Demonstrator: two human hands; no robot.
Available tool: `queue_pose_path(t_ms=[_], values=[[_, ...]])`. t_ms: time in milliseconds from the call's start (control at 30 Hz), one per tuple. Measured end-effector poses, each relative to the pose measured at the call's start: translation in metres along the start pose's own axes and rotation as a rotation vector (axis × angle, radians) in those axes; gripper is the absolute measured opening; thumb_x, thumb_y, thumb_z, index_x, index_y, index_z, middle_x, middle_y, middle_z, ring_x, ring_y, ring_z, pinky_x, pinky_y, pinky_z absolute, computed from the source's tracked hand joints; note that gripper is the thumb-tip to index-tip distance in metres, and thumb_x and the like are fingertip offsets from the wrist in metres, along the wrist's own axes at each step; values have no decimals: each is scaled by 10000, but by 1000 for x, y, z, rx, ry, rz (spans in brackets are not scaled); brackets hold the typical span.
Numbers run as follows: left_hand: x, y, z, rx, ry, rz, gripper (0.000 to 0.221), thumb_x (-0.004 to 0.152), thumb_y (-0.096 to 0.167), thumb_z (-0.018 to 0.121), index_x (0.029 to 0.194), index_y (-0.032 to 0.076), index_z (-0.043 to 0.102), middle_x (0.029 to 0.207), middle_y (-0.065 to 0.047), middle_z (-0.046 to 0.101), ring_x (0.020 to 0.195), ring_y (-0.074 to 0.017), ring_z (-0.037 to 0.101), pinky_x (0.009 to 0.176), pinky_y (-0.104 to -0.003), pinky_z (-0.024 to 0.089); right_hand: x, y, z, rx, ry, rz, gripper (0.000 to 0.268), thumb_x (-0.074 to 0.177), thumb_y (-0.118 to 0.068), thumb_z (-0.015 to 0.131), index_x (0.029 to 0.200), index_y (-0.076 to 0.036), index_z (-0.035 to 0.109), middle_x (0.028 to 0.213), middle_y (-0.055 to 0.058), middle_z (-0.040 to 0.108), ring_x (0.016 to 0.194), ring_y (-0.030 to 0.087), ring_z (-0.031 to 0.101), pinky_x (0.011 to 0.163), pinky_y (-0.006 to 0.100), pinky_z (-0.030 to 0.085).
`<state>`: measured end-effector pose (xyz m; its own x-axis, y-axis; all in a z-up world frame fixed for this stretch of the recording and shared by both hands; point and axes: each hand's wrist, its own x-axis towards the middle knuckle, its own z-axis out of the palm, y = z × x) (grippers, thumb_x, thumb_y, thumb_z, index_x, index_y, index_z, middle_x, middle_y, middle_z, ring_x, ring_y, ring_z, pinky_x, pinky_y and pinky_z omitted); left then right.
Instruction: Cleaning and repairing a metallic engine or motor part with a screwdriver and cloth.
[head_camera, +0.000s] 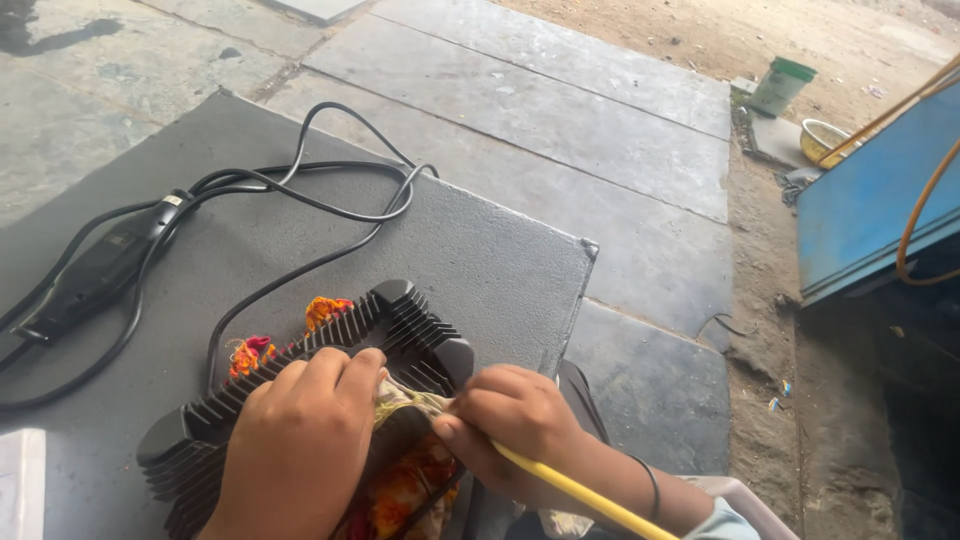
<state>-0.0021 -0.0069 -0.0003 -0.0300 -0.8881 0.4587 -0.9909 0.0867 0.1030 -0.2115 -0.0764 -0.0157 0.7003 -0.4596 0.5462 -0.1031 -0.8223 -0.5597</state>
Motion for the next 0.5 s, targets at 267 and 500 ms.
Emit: queue_pose_path(t_ms=[267,500], values=[[-1,0,-2,2,-28,40,277,851,190,638,1094,78,710,796,-19,632,720,-187,662,626,-358,531,2,9,11,-22,60,61,172,943,-166,738,865,-16,706,853,110,722,737,246,727,643,365,584],[-2,-1,6,23,-11,14,298,854,235,651,1121,124,719,781,-11,634,699,-192,664,588,-373,533,7,7,5,-47,7,58,214,936,-164,763,810,-23,664,780,105,658,680,278,669,620,394,544]])
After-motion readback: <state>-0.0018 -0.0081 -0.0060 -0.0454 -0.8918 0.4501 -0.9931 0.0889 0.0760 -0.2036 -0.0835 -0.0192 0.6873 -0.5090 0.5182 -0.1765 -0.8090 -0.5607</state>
